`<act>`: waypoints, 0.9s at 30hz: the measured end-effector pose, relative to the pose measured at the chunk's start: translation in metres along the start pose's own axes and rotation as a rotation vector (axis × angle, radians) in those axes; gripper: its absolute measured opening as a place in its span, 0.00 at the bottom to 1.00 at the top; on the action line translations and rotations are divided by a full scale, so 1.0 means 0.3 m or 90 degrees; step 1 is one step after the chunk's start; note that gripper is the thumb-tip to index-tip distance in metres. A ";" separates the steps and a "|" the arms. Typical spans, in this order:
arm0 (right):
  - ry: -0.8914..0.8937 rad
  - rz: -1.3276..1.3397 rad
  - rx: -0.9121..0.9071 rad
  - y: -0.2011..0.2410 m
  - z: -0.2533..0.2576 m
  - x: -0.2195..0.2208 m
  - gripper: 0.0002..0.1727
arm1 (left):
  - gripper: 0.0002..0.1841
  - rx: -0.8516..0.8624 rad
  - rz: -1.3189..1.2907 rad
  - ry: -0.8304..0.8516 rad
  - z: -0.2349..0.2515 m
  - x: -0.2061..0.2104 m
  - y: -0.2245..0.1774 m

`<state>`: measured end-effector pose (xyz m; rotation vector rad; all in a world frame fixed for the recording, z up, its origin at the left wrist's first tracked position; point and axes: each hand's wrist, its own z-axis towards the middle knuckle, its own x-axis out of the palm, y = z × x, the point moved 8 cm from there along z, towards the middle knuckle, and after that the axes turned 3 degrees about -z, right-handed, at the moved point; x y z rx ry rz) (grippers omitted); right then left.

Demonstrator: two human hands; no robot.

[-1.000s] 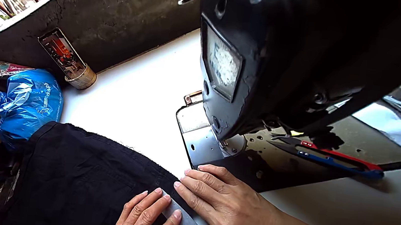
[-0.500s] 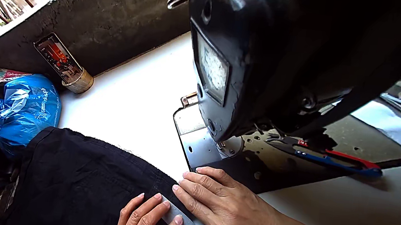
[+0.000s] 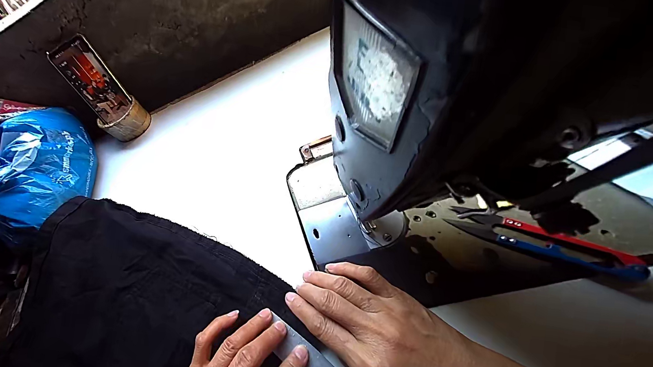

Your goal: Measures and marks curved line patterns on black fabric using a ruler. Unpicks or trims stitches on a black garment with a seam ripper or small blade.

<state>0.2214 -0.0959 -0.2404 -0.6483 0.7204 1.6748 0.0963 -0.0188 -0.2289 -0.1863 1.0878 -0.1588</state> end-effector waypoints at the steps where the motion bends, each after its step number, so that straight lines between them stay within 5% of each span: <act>1: -0.002 0.000 0.000 -0.001 0.001 -0.001 0.18 | 0.10 0.001 0.003 -0.004 0.001 -0.001 0.000; 17: -0.011 0.039 -0.009 -0.027 0.000 -0.030 0.21 | 0.09 0.004 0.010 0.000 0.006 0.002 -0.003; 22: -0.018 0.053 -0.016 -0.050 -0.032 -0.143 0.17 | 0.09 0.006 0.004 -0.016 0.008 0.006 -0.006; 27: 0.052 -0.106 0.068 -0.209 -0.112 -0.321 0.21 | 0.08 0.002 0.003 -0.038 0.009 0.007 -0.006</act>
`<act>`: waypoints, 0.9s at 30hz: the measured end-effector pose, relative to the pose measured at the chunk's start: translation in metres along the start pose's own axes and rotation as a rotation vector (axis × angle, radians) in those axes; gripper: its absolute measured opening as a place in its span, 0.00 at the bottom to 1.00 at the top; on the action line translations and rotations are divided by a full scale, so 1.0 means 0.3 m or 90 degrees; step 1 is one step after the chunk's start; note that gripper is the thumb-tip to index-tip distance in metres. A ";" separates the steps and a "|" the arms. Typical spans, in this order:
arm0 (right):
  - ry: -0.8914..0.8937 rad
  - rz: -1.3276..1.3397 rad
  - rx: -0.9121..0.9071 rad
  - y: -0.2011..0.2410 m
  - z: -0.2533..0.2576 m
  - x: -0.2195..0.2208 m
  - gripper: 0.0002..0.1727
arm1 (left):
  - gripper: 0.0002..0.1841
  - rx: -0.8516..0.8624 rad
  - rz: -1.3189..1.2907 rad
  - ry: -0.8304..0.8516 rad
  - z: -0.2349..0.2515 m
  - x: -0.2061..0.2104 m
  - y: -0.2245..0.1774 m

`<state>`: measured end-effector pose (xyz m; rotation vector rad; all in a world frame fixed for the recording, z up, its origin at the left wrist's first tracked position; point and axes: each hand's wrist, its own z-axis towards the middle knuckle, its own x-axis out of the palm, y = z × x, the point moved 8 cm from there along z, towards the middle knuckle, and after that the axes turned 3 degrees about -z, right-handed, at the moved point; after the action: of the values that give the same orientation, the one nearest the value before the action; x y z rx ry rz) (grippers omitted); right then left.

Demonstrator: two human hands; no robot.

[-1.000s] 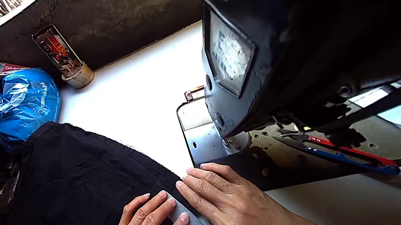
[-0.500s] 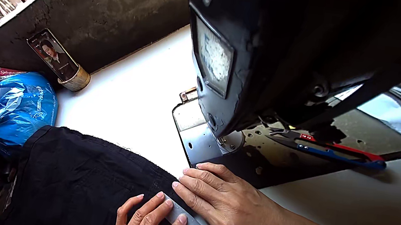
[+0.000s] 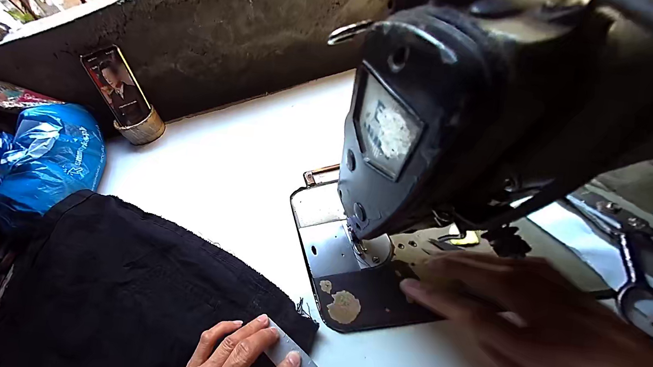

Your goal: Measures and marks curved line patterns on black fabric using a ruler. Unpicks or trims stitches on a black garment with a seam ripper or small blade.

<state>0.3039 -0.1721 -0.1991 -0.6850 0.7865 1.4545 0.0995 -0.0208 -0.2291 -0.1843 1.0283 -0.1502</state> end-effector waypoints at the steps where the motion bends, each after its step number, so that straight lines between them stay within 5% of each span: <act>1: 0.009 -0.035 0.024 -0.047 -0.008 -0.026 0.22 | 0.08 0.000 -0.004 -0.003 0.002 0.000 -0.001; 8: 0.061 -0.148 0.155 -0.292 -0.050 -0.013 0.28 | 0.09 0.009 -0.014 -0.024 0.002 0.005 -0.005; 27: 0.107 -0.210 0.143 -0.301 -0.015 0.074 0.12 | 0.09 0.015 -0.014 -0.037 -0.003 0.008 0.000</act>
<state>0.3929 -0.1641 -0.2252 -0.7303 0.9039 1.0037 0.1001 -0.0212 -0.2316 -0.1780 0.9663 -0.1765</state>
